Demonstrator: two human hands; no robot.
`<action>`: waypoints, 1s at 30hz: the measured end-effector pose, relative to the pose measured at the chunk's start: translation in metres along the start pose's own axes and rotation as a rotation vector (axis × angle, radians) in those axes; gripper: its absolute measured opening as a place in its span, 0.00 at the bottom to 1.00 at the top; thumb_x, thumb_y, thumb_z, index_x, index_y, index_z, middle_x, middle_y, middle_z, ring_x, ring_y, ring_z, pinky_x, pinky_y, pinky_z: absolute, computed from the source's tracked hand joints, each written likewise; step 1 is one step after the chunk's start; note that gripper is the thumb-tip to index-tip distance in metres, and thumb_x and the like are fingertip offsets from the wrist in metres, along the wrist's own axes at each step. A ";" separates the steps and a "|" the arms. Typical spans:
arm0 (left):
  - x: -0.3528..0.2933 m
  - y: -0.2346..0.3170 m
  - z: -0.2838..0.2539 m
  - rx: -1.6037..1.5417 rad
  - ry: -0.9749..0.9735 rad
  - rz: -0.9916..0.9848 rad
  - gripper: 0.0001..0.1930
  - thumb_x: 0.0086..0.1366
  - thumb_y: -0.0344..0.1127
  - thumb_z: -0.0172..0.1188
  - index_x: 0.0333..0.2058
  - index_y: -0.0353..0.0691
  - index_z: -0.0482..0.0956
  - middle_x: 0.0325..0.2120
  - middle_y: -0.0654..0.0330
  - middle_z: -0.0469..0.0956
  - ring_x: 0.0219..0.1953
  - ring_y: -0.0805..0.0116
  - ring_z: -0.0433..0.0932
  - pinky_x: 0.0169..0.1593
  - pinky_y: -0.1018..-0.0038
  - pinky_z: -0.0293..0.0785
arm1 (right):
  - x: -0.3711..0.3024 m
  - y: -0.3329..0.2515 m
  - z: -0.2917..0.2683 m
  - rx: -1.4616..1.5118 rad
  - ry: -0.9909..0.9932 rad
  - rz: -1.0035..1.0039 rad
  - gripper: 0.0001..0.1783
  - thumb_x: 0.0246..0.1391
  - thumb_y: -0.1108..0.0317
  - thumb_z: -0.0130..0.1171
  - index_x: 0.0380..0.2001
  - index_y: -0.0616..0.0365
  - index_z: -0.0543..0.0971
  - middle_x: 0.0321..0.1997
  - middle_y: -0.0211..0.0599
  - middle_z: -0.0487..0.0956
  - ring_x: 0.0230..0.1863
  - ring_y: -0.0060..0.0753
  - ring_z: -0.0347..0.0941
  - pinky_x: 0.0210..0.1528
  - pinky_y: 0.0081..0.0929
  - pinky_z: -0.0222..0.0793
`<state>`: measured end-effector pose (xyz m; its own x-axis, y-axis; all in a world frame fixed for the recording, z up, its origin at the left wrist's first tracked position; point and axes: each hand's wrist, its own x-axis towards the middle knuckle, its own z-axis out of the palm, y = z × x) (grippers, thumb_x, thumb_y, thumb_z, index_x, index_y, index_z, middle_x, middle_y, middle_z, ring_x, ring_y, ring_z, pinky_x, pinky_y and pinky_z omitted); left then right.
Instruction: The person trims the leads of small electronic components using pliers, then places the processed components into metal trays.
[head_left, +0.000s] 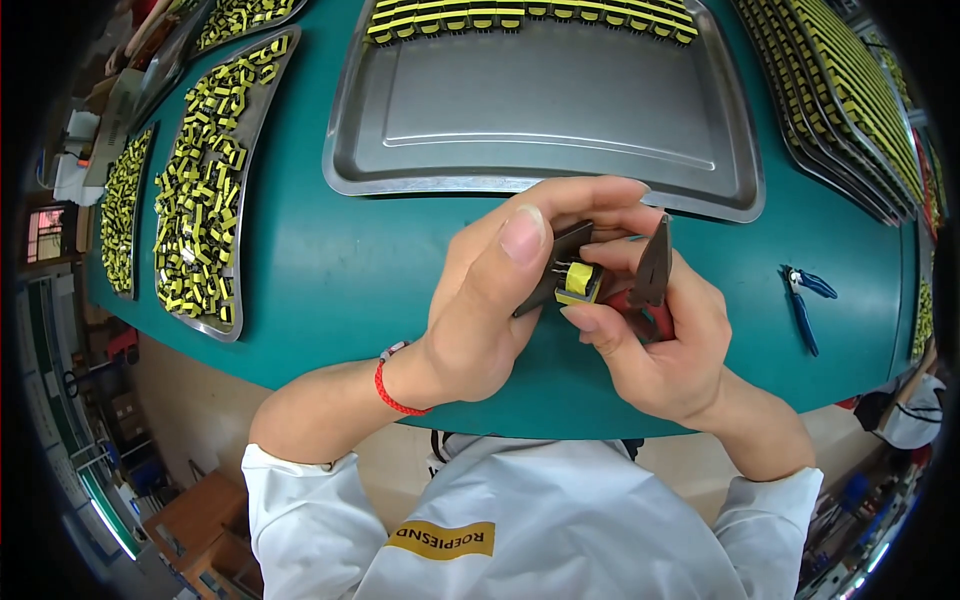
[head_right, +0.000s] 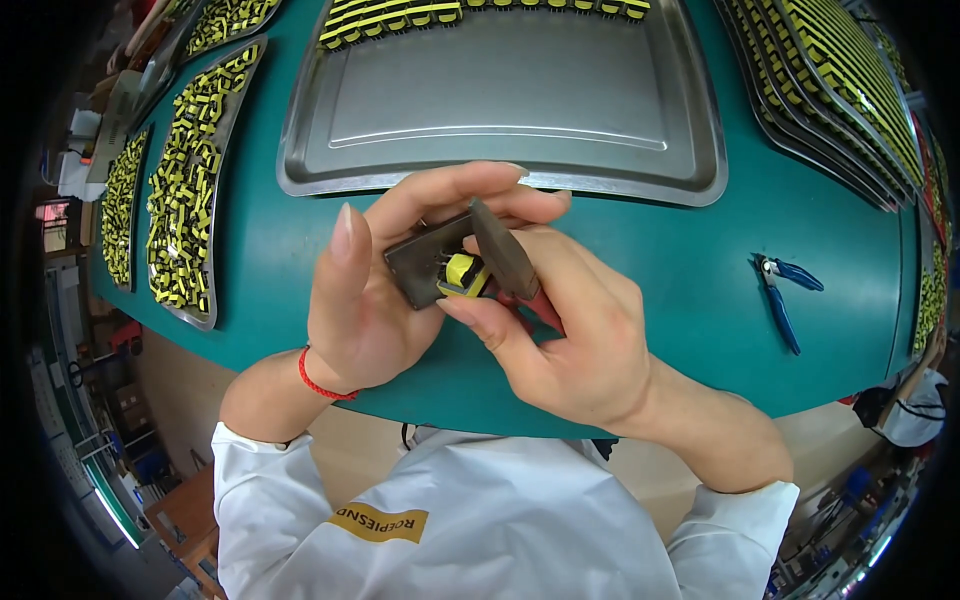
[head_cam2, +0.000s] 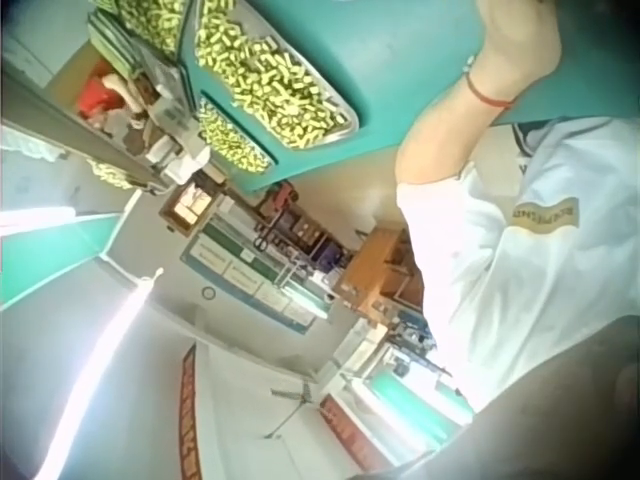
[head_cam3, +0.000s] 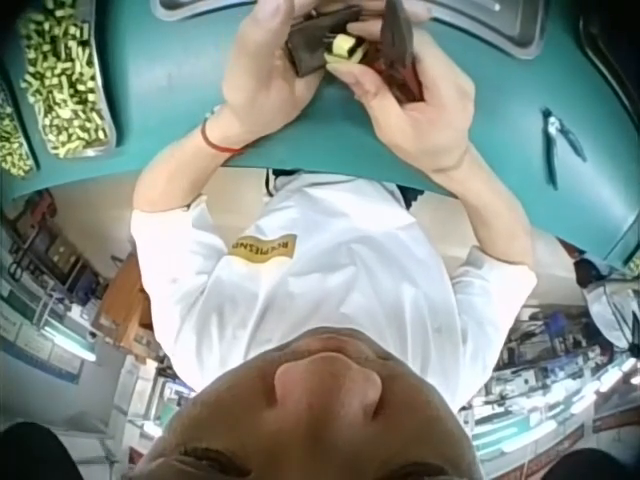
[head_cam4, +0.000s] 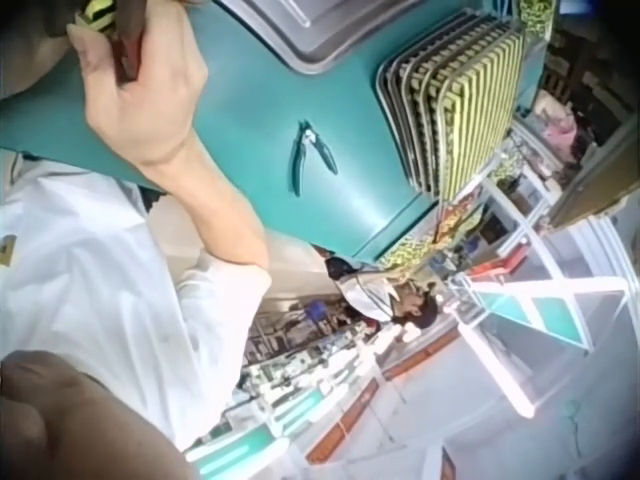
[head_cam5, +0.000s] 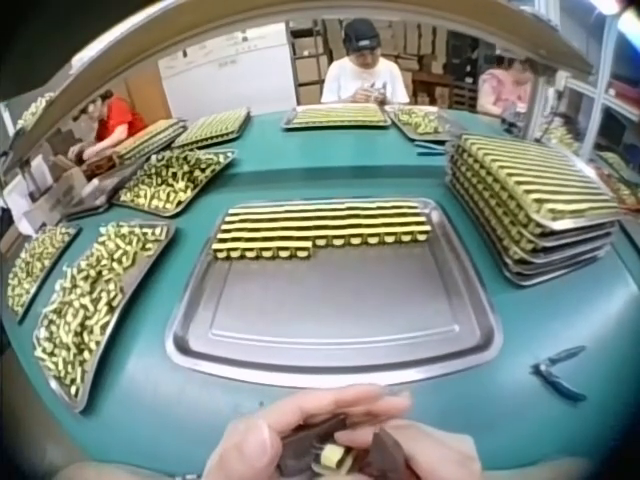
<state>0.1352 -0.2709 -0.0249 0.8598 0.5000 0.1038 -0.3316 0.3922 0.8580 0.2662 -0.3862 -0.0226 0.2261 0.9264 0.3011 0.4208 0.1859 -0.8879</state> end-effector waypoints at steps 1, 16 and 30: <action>0.000 -0.001 0.000 0.000 0.000 0.000 0.35 0.73 0.56 0.37 0.59 0.25 0.66 0.52 0.44 0.74 0.55 0.58 0.74 0.59 0.64 0.70 | 0.000 0.000 0.000 0.000 0.000 -0.001 0.21 0.53 0.72 0.68 0.47 0.72 0.75 0.45 0.42 0.78 0.33 0.23 0.77 0.34 0.19 0.74; 0.001 0.000 -0.001 0.249 -0.085 -0.026 0.41 0.72 0.65 0.27 0.61 0.29 0.64 0.56 0.42 0.71 0.56 0.56 0.73 0.59 0.62 0.70 | 0.001 0.003 0.011 -0.052 0.132 -0.048 0.18 0.49 0.71 0.71 0.42 0.63 0.77 0.33 0.39 0.80 0.27 0.32 0.77 0.30 0.24 0.74; 0.008 0.011 0.001 -0.321 0.195 -0.392 0.25 0.70 0.36 0.48 0.62 0.31 0.63 0.53 0.45 0.73 0.54 0.57 0.74 0.59 0.61 0.70 | 0.012 0.004 -0.010 0.045 0.012 0.071 0.15 0.58 0.75 0.61 0.47 0.69 0.74 0.31 0.36 0.78 0.28 0.21 0.74 0.31 0.17 0.70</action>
<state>0.1393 -0.2634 -0.0143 0.8651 0.3907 -0.3147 -0.1288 0.7792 0.6134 0.2792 -0.3780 -0.0191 0.2643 0.9338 0.2410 0.3640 0.1348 -0.9216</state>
